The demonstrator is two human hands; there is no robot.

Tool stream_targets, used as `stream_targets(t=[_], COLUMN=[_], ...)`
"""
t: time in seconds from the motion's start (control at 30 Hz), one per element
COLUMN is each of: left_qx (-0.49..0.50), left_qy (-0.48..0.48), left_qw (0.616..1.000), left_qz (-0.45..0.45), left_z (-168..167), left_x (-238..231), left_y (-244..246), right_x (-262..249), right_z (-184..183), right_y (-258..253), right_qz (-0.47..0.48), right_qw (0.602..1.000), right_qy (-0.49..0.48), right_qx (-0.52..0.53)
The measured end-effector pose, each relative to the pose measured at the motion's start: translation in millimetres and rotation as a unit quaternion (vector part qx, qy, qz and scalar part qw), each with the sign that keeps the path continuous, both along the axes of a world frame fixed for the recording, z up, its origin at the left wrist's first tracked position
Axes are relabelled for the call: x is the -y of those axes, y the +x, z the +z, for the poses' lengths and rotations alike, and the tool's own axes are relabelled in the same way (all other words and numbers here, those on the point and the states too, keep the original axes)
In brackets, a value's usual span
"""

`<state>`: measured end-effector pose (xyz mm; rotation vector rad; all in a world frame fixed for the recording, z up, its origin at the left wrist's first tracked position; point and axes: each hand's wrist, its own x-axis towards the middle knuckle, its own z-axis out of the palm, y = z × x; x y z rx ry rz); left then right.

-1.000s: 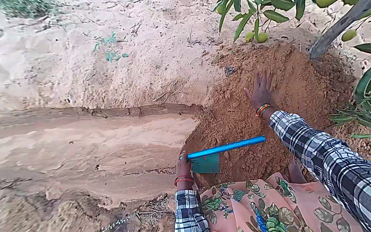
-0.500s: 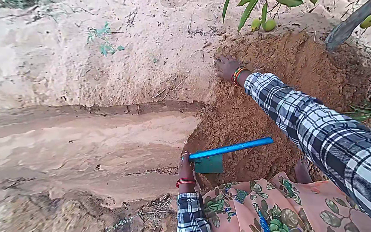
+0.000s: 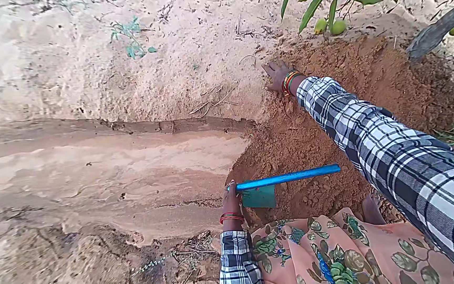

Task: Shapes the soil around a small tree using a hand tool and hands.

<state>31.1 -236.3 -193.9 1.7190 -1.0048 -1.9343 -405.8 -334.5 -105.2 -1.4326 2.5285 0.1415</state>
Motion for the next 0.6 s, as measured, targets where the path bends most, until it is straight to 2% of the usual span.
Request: stream_targets(t=[0.1,0.2,0.33,0.43,0.53,0.6], left_qx=[0.007,0.055,0.084,0.080,0.081,0.069], left_qy=[-0.013,-0.090,-0.135,-0.146,-0.170,-0.175], left_qw=[1.000,0.994,0.987,0.986,0.982,0.982], left_qz=[-0.003,-0.015,0.034,0.028,0.001,-0.002], left_z=[-0.1,3.3,11.2,15.4,20.9,21.6], left_x=[2.7,4.1,11.2,13.8,11.4,10.8], left_y=[0.9,4.6,15.9,21.6,16.3,14.6], right_x=[-0.7,-12.1,-66.0,-101.6,-104.6,-110.6], right_z=[-2.8,-0.9,3.5,-0.8,7.8,7.8], right_y=[-13.4,-21.8,-7.8,1.1,5.3,17.6], right_qz=[0.013,0.055,0.065,0.083,0.059,0.058], right_qw=[1.000,0.998,0.996,0.993,0.997,0.995], right_qy=[-0.007,-0.008,-0.032,-0.058,-0.020,-0.033], right_qx=[-0.009,-0.014,-0.049,-0.052,-0.046,-0.074])
